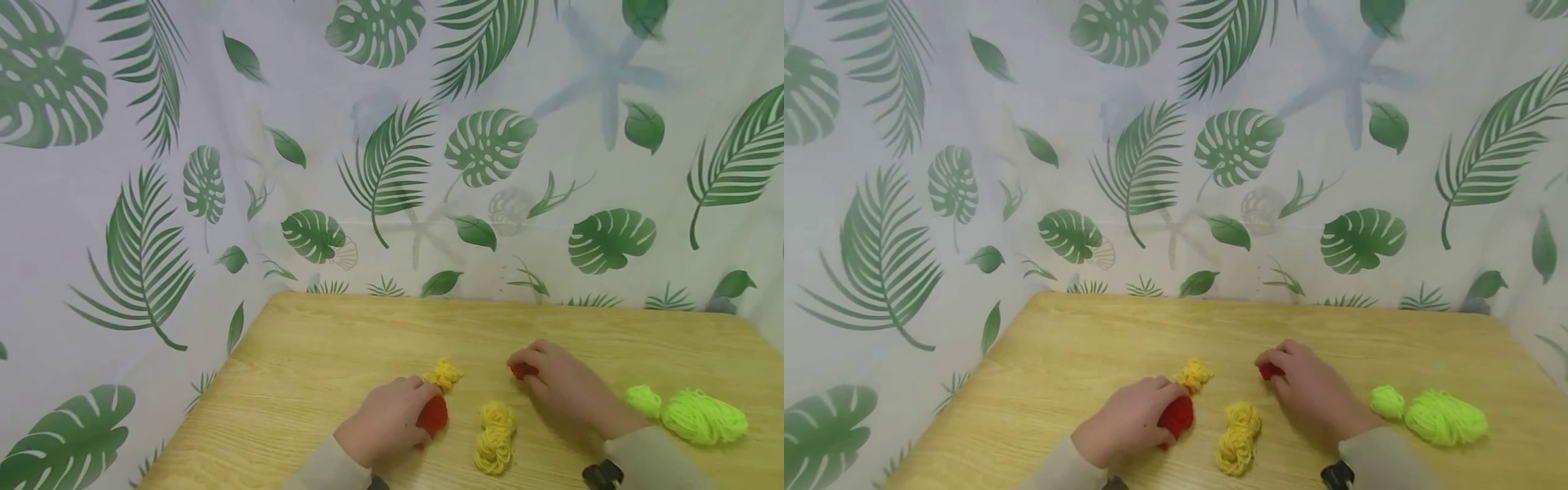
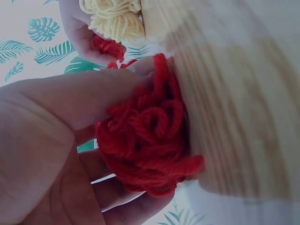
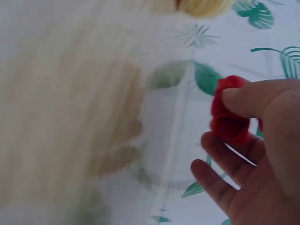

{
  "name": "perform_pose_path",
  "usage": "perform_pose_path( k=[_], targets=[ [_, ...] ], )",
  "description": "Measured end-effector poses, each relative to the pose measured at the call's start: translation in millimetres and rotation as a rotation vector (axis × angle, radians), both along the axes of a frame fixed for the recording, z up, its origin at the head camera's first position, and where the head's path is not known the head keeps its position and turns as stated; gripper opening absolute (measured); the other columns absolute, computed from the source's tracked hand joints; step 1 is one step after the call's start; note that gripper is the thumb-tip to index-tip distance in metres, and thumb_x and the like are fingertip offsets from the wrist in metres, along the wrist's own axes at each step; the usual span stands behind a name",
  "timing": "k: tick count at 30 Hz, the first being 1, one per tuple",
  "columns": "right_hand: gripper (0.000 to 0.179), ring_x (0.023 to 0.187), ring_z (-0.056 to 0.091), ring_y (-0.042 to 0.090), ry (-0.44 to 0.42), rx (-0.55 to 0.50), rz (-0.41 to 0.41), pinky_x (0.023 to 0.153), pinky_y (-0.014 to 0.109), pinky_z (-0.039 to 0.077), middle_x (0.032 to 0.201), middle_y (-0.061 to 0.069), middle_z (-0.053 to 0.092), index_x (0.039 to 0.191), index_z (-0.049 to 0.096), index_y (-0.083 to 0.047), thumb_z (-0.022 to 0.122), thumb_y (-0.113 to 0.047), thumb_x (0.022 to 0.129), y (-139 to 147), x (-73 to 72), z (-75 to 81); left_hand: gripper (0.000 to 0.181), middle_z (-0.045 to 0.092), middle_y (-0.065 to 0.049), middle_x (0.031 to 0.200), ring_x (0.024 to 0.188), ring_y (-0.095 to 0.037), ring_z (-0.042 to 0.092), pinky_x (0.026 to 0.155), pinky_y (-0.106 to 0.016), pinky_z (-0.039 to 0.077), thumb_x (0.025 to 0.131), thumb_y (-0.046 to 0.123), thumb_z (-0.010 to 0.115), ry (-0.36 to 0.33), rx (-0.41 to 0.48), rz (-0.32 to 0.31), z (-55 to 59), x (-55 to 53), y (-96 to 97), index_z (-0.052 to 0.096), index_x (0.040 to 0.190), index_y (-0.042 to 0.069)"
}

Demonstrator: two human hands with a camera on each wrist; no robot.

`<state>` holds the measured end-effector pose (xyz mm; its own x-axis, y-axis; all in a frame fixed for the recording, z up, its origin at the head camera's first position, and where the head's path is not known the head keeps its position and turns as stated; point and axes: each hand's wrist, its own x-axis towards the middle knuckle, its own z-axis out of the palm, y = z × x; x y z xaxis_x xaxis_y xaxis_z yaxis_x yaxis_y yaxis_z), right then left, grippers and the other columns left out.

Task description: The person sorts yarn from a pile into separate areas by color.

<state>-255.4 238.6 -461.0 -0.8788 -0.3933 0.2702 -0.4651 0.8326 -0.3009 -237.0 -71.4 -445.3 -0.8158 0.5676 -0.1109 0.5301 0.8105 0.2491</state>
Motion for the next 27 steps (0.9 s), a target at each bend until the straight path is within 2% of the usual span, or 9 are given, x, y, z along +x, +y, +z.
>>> perform_pose_path(
  k=[4, 12, 19, 27],
  targets=[
    [0.027, 0.091, 0.058, 0.016, 0.02, 0.016, -0.029, 0.079, 0.043, 0.053, 0.103, -0.001, 0.06, 0.118, 0.072, -0.017, 0.071, -0.009, 0.092, 3, -11.9, 0.7, 0.058, 0.061, 0.012, 0.109, 0.091, -0.007, 0.056, 0.076, -0.03, 0.051, 0.077, 0.034, 0.09, -0.003, -0.002, -0.004, -2.7, -0.5, 0.1, 0.064, 0.129, 0.03],
    [0.028, 0.099, 0.06, 0.026, -0.051, 0.011, -0.042, 0.086, 0.051, 0.052, 0.112, 0.007, 0.062, 0.124, 0.068, -0.014, 0.067, -0.017, 0.096, -2, -31.8, 3.4, 0.058, 0.062, 0.011, 0.111, 0.094, -0.007, 0.056, 0.077, -0.029, 0.051, 0.079, 0.033, 0.089, 0.003, 0.001, -0.004, -1.4, -0.2, -0.5, 0.063, 0.13, 0.029],
    [0.029, 0.096, 0.059, 0.025, -0.08, 0.013, -0.06, 0.085, 0.051, 0.051, 0.109, 0.007, 0.061, 0.124, 0.068, -0.013, 0.067, -0.016, 0.095, -6, -47.4, 1.7, 0.058, 0.062, 0.011, 0.111, 0.095, -0.006, 0.057, 0.076, -0.029, 0.052, 0.079, 0.035, 0.089, 0.016, -0.001, -0.009, -1.2, -0.9, -0.7, 0.063, 0.131, 0.029],
    [0.025, 0.091, 0.059, 0.025, -0.096, 0.052, -0.069, 0.083, 0.05, 0.051, 0.102, 0.004, 0.06, 0.121, 0.069, -0.013, 0.067, -0.016, 0.096, -7, -56.4, -1.9, 0.058, 0.061, 0.012, 0.113, 0.097, -0.007, 0.056, 0.076, -0.029, 0.052, 0.079, 0.036, 0.088, 0.017, -0.013, -0.011, -3.4, -3.3, -1.5, 0.063, 0.13, 0.03]
  ],
)
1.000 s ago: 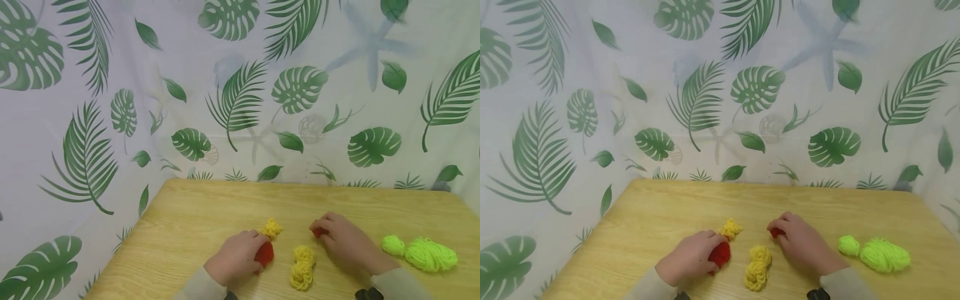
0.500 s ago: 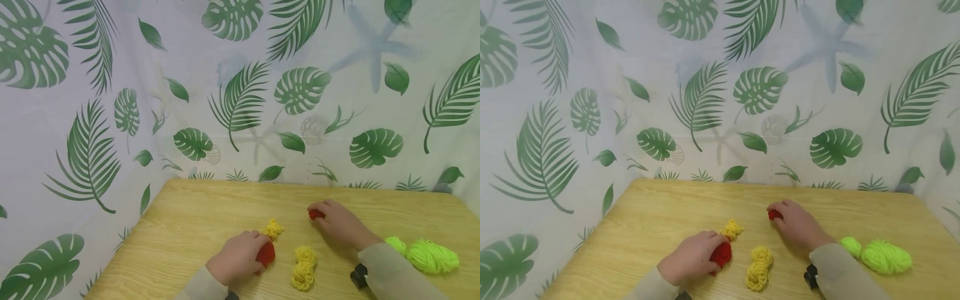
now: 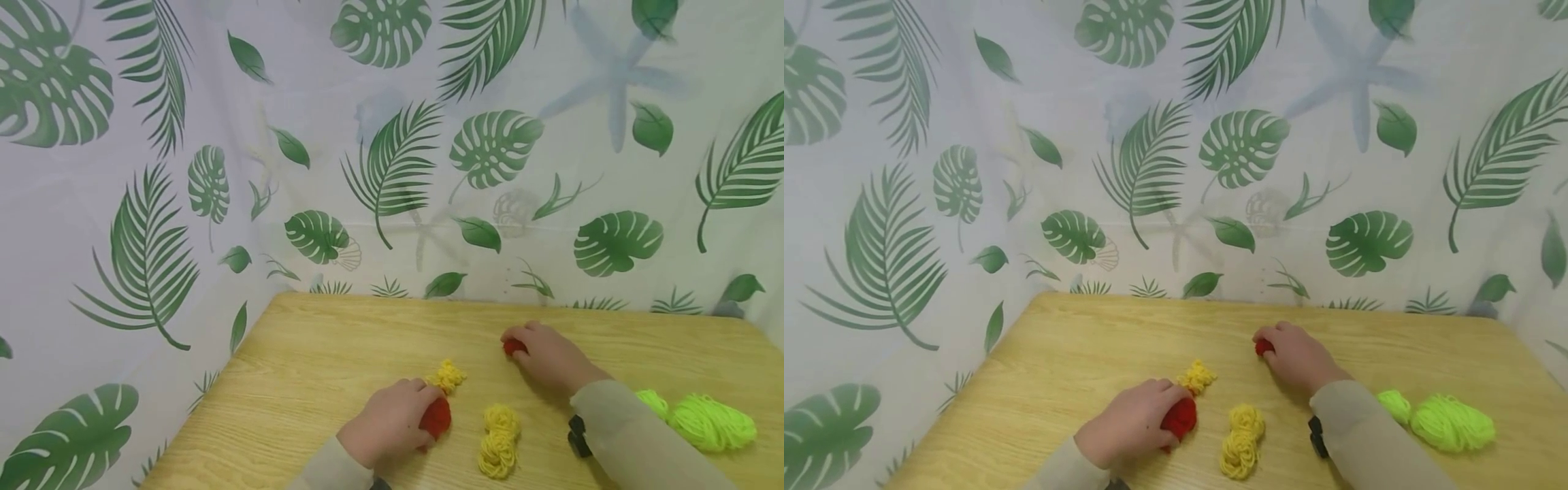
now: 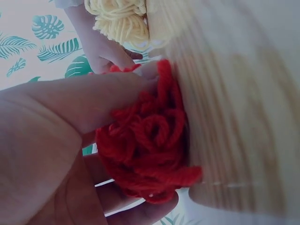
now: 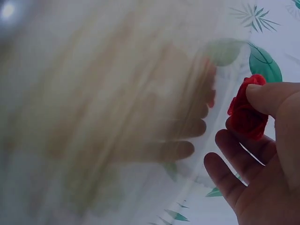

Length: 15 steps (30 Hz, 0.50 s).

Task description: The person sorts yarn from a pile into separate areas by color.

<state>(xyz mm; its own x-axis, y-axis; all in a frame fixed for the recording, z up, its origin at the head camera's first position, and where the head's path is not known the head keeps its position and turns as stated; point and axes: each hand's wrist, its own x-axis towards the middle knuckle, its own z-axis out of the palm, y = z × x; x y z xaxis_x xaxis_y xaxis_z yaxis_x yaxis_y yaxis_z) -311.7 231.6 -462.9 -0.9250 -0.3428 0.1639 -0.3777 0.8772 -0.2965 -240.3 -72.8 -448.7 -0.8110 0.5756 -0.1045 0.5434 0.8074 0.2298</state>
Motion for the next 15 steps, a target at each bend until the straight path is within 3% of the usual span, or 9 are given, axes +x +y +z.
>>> perform_pose_path(
  k=[15],
  targets=[
    [0.027, 0.085, 0.057, 0.026, -0.048, 0.052, -0.045, 0.08, 0.05, 0.05, 0.099, 0.007, 0.06, 0.123, 0.068, -0.013, 0.064, -0.013, 0.097, -6, -14.2, 0.2, 0.059, 0.06, 0.014, 0.112, 0.094, -0.006, 0.054, 0.074, -0.028, 0.05, 0.079, 0.035, 0.088, -0.006, 0.013, -0.01, -2.0, -1.4, -2.9, 0.062, 0.132, 0.033]
  ],
)
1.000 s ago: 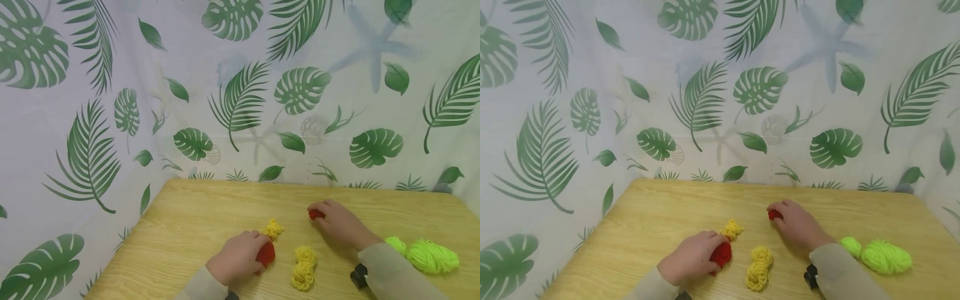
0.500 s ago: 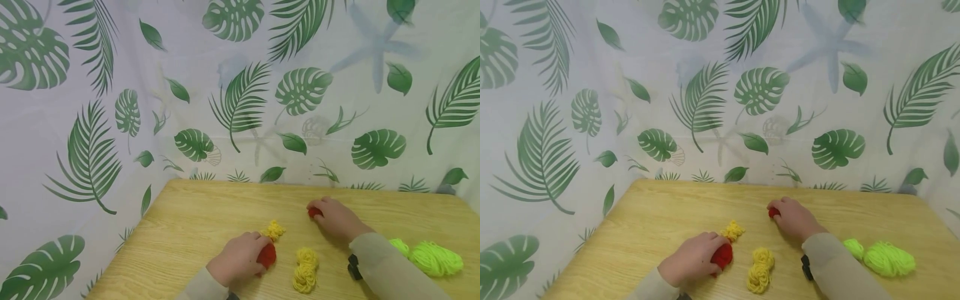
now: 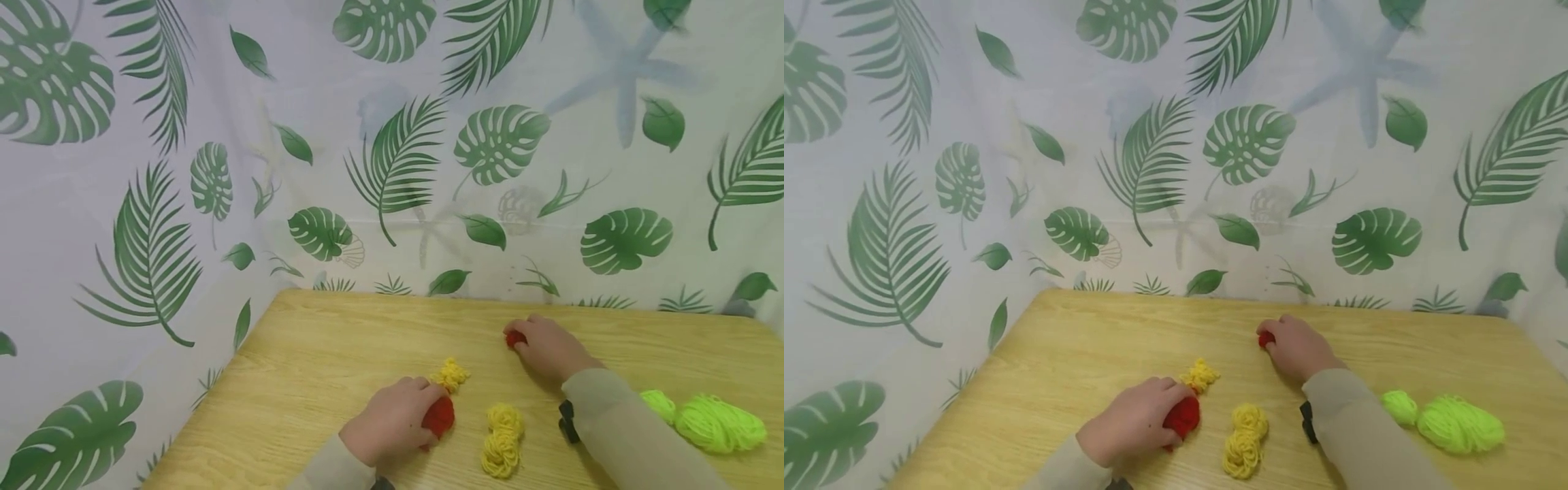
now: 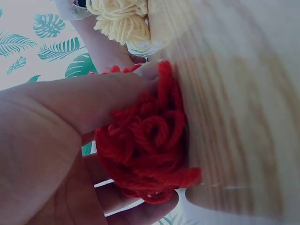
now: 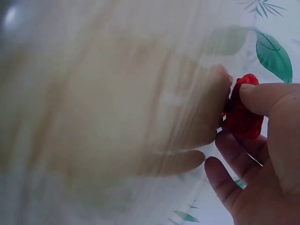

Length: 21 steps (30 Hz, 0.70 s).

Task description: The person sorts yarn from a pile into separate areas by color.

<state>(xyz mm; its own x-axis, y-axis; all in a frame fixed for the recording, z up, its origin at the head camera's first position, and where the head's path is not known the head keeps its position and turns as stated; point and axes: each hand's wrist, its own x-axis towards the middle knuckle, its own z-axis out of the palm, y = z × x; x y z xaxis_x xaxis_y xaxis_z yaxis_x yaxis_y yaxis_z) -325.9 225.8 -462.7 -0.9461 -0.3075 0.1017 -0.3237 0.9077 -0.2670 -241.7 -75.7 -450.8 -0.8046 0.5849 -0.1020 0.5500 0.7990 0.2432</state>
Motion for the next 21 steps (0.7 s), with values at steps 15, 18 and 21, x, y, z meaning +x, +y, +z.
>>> perform_pose_path(
  k=[15, 18, 21],
  targets=[
    [0.064, 0.116, 0.057, 0.044, -0.004, -0.021, 0.003, 0.095, 0.061, 0.046, 0.13, 0.025, 0.058, 0.147, 0.048, -0.004, 0.07, -0.022, 0.09, 9, 6.9, -6.7, 0.053, 0.058, 0.015, 0.109, 0.088, -0.004, 0.054, 0.071, -0.024, 0.05, 0.082, 0.034, 0.082, -0.012, 0.088, 0.006, 25.0, -3.6, 8.2, 0.062, 0.131, 0.034],
    [0.064, 0.118, 0.056, 0.044, -0.006, -0.05, 0.003, 0.096, 0.061, 0.046, 0.131, 0.024, 0.058, 0.147, 0.048, -0.003, 0.07, -0.022, 0.09, 10, 11.7, -3.7, 0.054, 0.059, 0.012, 0.11, 0.091, -0.005, 0.055, 0.072, -0.025, 0.05, 0.083, 0.035, 0.082, 0.066, 0.085, -0.012, 38.8, -12.9, 16.2, 0.061, 0.133, 0.031],
    [0.064, 0.124, 0.053, 0.046, -0.009, -0.076, 0.001, 0.1, 0.063, 0.042, 0.136, 0.024, 0.055, 0.147, 0.048, -0.002, 0.068, -0.023, 0.09, 10, 17.5, -0.5, 0.056, 0.059, 0.01, 0.112, 0.094, -0.007, 0.055, 0.074, -0.026, 0.05, 0.084, 0.037, 0.081, 0.133, 0.079, -0.027, 47.0, -26.4, 25.9, 0.06, 0.135, 0.029]
  ],
)
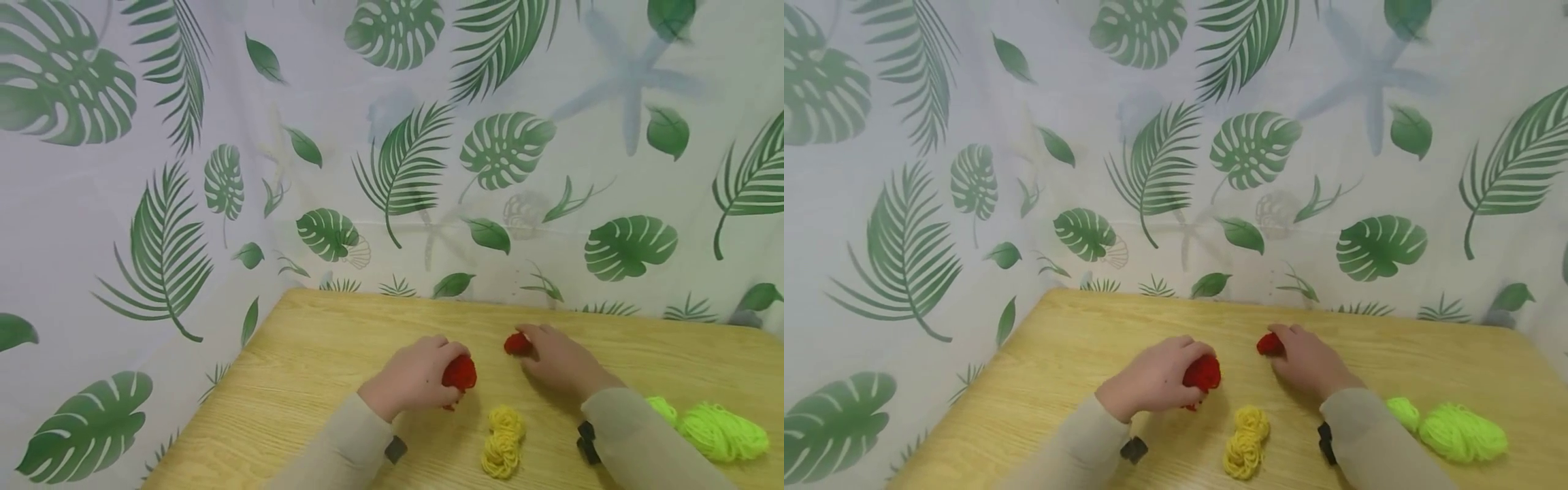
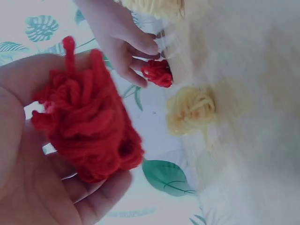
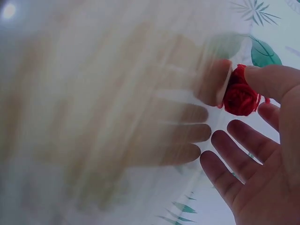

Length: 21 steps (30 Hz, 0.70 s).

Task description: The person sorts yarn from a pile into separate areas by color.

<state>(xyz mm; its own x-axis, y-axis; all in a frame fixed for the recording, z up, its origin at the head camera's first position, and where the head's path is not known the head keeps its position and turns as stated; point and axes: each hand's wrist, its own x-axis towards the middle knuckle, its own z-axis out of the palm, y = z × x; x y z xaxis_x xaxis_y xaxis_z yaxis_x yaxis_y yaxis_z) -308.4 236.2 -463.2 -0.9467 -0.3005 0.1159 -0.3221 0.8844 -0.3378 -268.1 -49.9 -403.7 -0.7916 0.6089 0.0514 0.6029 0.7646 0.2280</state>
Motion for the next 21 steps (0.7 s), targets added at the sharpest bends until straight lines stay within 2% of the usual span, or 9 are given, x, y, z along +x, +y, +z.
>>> perform_pose_path(
  k=[5, 11, 18, 21],
  targets=[
    [0.062, 0.131, 0.046, 0.048, 0.001, -0.034, -0.003, 0.104, 0.065, 0.038, 0.144, 0.023, 0.051, 0.148, 0.048, -0.005, 0.066, -0.023, 0.092, 7, 6.7, 3.2, 0.055, 0.059, 0.008, 0.114, 0.095, -0.009, 0.055, 0.078, -0.025, 0.051, 0.087, 0.037, 0.078, 0.061, -0.005, 0.012, 1.0, -24.1, 20.7, 0.058, 0.137, 0.027],
    [0.062, 0.125, 0.051, 0.048, 0.032, -0.028, 0.032, 0.1, 0.065, 0.042, 0.138, 0.025, 0.054, 0.146, 0.049, -0.005, 0.071, -0.023, 0.091, 10, 12.7, 6.5, 0.053, 0.059, 0.007, 0.112, 0.093, -0.01, 0.053, 0.077, -0.026, 0.05, 0.089, 0.039, 0.076, 0.083, -0.065, 0.048, -6.8, -46.9, 41.6, 0.057, 0.137, 0.028],
    [0.062, 0.124, 0.051, 0.049, 0.0, -0.011, 0.024, 0.099, 0.066, 0.041, 0.137, 0.027, 0.054, 0.144, 0.052, -0.003, 0.073, -0.027, 0.091, 14, 21.7, 5.4, 0.049, 0.058, 0.007, 0.118, 0.098, -0.011, 0.053, 0.081, -0.026, 0.05, 0.094, 0.035, 0.072, 0.008, -0.039, 0.086, -19.9, -68.3, 66.9, 0.055, 0.139, 0.028],
    [0.06, 0.124, 0.051, 0.049, -0.014, -0.009, 0.009, 0.099, 0.066, 0.041, 0.136, 0.026, 0.055, 0.143, 0.053, -0.004, 0.072, -0.028, 0.091, 15, 23.8, 5.0, 0.048, 0.058, 0.006, 0.121, 0.101, -0.011, 0.053, 0.084, -0.027, 0.05, 0.095, 0.034, 0.071, 0.006, -0.041, 0.108, -22.8, -75.1, 76.8, 0.055, 0.14, 0.027]
  ],
)
